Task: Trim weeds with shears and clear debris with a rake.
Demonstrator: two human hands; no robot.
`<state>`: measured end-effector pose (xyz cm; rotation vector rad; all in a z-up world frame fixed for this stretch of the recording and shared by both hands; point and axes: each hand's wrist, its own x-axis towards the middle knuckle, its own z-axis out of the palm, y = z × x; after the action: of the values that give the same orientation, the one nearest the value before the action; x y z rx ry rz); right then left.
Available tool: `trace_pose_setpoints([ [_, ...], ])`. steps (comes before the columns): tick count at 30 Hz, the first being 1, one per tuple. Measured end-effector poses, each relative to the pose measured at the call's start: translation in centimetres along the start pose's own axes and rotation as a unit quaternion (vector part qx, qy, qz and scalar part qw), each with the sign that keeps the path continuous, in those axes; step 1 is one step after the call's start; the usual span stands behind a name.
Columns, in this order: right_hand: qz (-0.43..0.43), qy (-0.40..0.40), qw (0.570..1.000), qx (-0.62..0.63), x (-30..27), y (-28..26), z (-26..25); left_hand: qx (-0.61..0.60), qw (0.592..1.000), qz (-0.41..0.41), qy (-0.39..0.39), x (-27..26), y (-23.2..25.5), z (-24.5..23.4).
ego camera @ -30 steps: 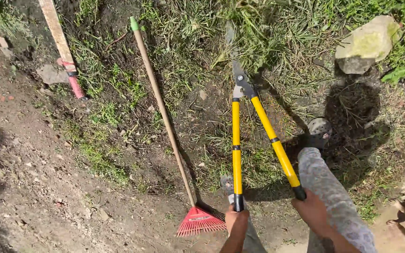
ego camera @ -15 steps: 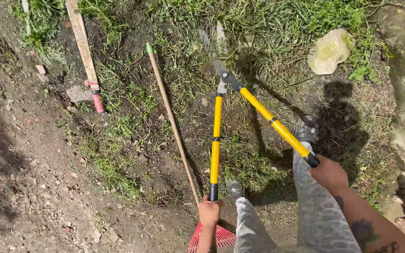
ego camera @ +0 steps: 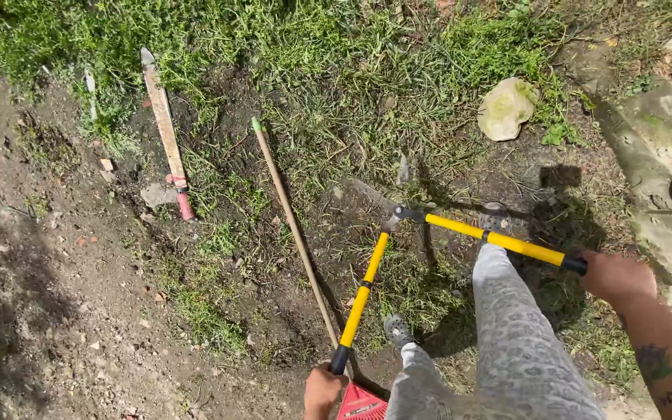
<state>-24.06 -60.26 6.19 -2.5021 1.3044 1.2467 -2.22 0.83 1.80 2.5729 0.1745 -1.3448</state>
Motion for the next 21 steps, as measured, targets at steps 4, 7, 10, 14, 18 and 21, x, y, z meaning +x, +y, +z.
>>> trace_pose_setpoints([
  [4,0.001,-0.03,1.0,0.001,-1.7,0.2,-0.7,-0.021,0.999,-0.028,-0.005,-1.6,3.8,-2.0],
  [7,0.016,-0.029,0.998,0.054,-0.1,1.4,-1.9,0.013,1.0,-0.004,0.013,-1.5,7.6,-3.6],
  [10,0.016,-0.04,0.997,0.067,3.0,3.3,-4.6,0.017,1.0,0.009,0.017,-1.7,12.7,-5.3],
  [14,-0.011,-0.039,0.996,0.081,8.8,6.5,-9.1,0.02,0.999,0.001,0.032,-4.0,21.4,-7.6],
  [18,-0.056,-0.035,0.994,0.088,15.8,9.7,-13.6,0.01,0.998,-0.044,0.04,-6.7,28.7,-9.4],
  [21,-0.108,-0.113,0.986,0.057,22.4,12.1,-18.0,0.005,0.996,-0.079,0.044,-7.8,31.4,-9.3],
])
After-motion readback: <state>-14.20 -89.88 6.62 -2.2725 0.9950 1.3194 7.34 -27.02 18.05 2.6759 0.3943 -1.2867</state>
